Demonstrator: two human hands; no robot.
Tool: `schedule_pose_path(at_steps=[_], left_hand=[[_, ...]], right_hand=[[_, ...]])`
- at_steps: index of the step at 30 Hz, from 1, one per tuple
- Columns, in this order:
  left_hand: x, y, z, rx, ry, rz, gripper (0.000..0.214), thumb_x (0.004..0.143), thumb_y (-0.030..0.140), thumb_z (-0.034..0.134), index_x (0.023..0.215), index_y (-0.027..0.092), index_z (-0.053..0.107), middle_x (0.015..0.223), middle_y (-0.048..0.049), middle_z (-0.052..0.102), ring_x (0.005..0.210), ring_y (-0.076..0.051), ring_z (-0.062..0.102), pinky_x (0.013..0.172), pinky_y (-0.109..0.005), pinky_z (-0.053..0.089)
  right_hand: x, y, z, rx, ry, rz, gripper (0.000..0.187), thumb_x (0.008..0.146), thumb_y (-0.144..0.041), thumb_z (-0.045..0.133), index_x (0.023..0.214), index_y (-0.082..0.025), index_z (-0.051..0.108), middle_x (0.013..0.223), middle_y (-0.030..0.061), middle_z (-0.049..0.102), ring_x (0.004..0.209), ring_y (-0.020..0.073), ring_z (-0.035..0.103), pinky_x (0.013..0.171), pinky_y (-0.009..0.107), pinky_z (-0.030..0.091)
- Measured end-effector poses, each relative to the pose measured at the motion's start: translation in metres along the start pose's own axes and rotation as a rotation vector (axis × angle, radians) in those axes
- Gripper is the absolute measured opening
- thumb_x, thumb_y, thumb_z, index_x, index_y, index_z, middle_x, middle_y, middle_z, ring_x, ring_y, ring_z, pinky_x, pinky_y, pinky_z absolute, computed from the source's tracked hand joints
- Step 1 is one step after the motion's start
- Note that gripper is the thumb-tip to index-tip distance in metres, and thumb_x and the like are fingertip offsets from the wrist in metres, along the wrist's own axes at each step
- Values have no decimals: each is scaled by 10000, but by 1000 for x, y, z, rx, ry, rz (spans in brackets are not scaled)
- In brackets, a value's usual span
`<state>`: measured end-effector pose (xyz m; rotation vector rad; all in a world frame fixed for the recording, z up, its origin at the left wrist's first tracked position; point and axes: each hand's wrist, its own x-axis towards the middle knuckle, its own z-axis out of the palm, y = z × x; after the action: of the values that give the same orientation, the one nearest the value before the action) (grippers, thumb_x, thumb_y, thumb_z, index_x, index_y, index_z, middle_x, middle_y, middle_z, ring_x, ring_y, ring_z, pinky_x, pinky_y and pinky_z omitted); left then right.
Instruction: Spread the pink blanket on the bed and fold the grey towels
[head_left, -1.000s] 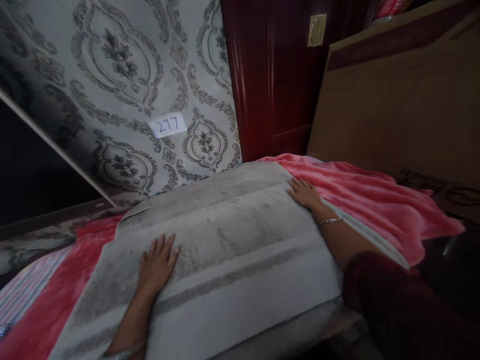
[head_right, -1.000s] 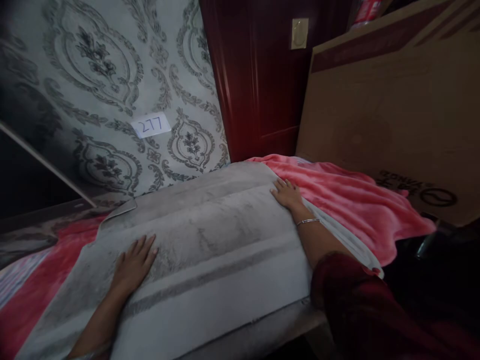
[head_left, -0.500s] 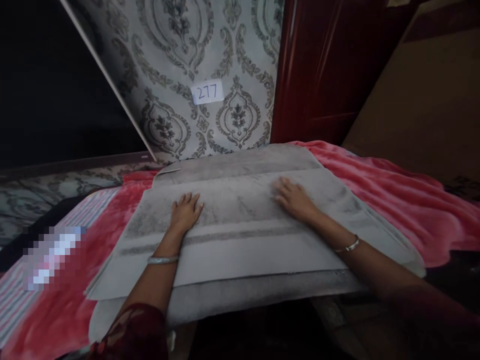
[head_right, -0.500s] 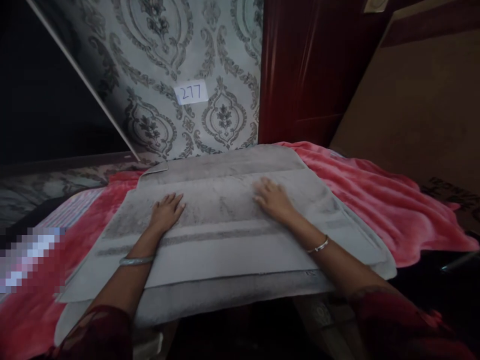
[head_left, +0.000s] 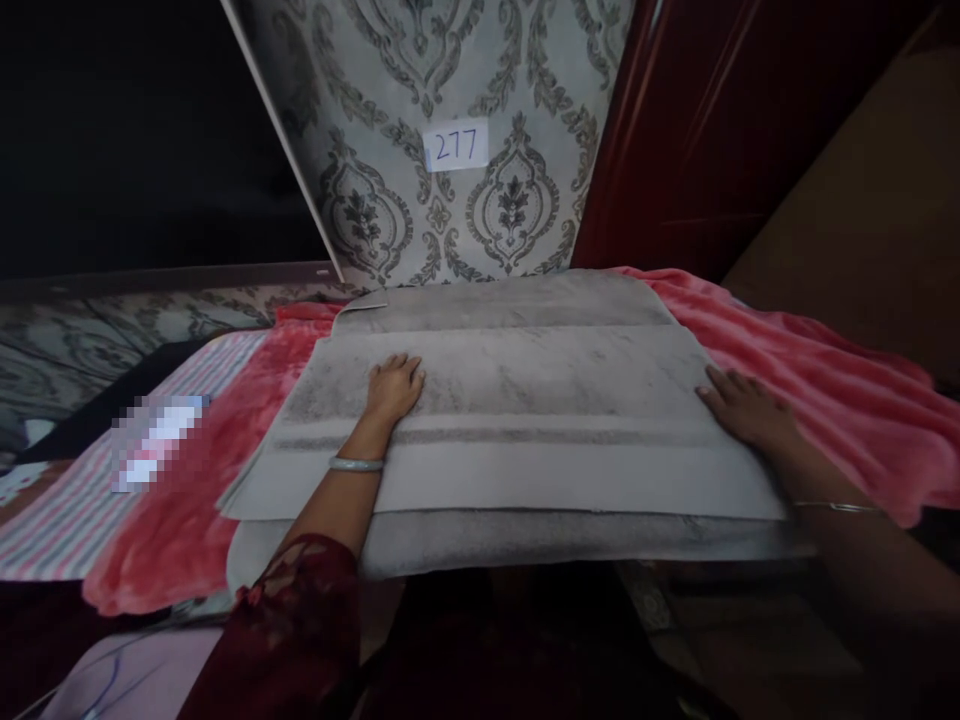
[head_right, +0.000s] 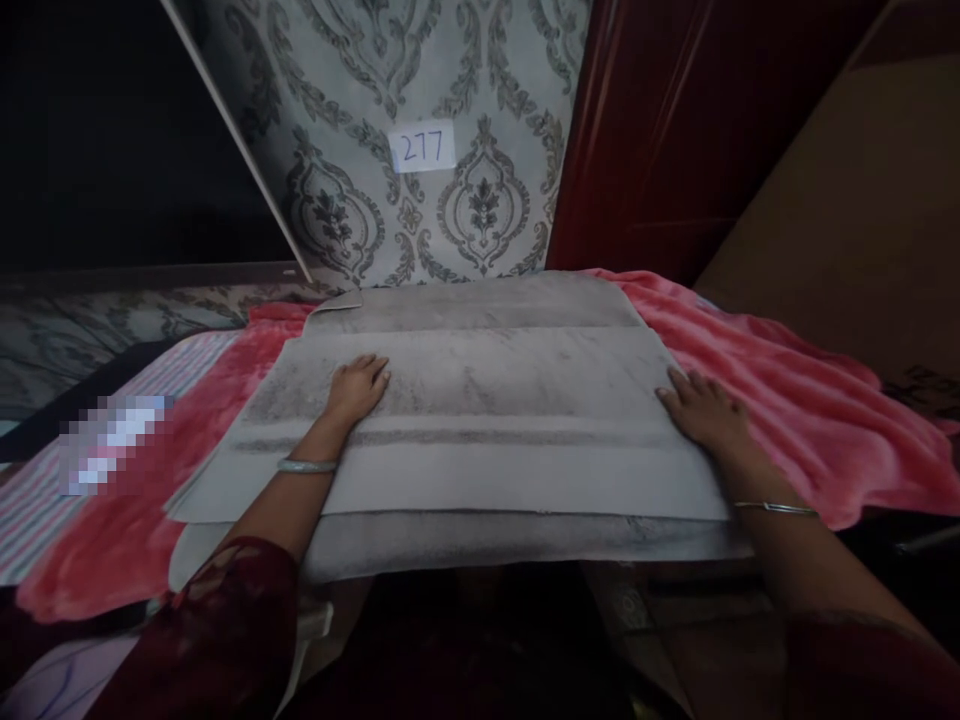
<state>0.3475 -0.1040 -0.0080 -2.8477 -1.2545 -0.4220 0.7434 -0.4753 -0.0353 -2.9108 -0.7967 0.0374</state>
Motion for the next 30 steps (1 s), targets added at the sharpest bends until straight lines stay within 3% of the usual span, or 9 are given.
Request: schedule_pose_path(at_steps=[3, 7, 10, 13, 18, 20, 23, 26, 30], left_hand=[[-1, 1, -4, -67, 41, -13, 462, 998, 283, 375, 1371, 167, 620, 1460, -120, 580, 1373, -240, 506, 1167, -403, 357], [-6, -5, -19, -108, 40, -37, 485, 1002, 251, 335, 1403, 144, 587, 1424, -111, 613, 1313, -208, 563, 1126, -326, 404], [-18, -20, -33, -41, -39, -34, 493, 1000, 303, 382, 1440, 156, 549, 1484, -141, 553, 1379, -248, 505, 1172, -415, 357], [-37, -40, -39, 37, -77, -113, 547, 1012, 387, 374, 1510, 179, 462, 1588, -168, 413, 1489, -306, 351, 1205, -563, 259], [-60, -63, -27, 146, -121, -184, 604, 1027, 441, 307, 1570, 184, 359, 1649, -165, 287, 1533, -328, 240, 1208, -610, 197], [-62, -65, -22, 167, -126, -183, 612, 1027, 451, 298, 1579, 191, 343, 1651, -161, 283, 1535, -329, 233, 1209, -605, 199], [-61, -65, -19, 175, -138, -182, 621, 1026, 469, 292, 1580, 193, 343, 1649, -160, 289, 1534, -333, 235, 1206, -607, 205], [-59, -65, -19, 183, -141, -184, 618, 1025, 475, 286, 1579, 210, 347, 1650, -146, 293, 1535, -325, 237, 1208, -598, 211], [-59, -66, -18, 190, -131, -195, 616, 1022, 482, 282, 1578, 226, 354, 1650, -129, 299, 1532, -319, 247, 1210, -588, 215]], right_hand=[[-17, -36, -1, -23, 132, -54, 660, 1007, -498, 231, 1541, -156, 413, 1635, 200, 235, 1510, 414, 177, 1132, 691, 270], [-53, -135, 1, -10, 83, -469, 625, 1009, -438, 257, 1560, -165, 369, 1650, 152, 224, 1521, 347, 194, 1179, 618, 263], [-89, -222, 2, 47, -50, -832, 636, 1006, -443, 329, 1596, -207, 312, 1670, 100, 173, 1532, 316, 168, 1216, 540, 233], [-123, -301, 3, 107, -151, -1118, 649, 1012, -485, 354, 1614, -257, 275, 1676, 63, 131, 1538, 313, 142, 1227, 555, 194], [-155, -382, 21, 135, -197, -1316, 691, 1014, -512, 384, 1618, -202, 255, 1670, 82, 142, 1545, 283, 118, 1245, 555, 126], [-155, -389, 31, 148, -192, -1344, 712, 1010, -546, 378, 1620, -203, 246, 1665, 70, 175, 1547, 262, 112, 1257, 526, 95], [-136, -371, 40, 144, -169, -1267, 712, 1009, -573, 340, 1615, -206, 271, 1664, 53, 181, 1547, 255, 106, 1261, 503, 90], [-99, -328, 39, 78, -122, -1089, 719, 1010, -562, 302, 1618, -181, 259, 1664, 69, 170, 1545, 270, 118, 1251, 527, 122], [-43, -245, 33, -42, -30, -773, 697, 1011, -537, 266, 1601, -167, 304, 1655, 93, 216, 1536, 293, 159, 1228, 551, 188]])
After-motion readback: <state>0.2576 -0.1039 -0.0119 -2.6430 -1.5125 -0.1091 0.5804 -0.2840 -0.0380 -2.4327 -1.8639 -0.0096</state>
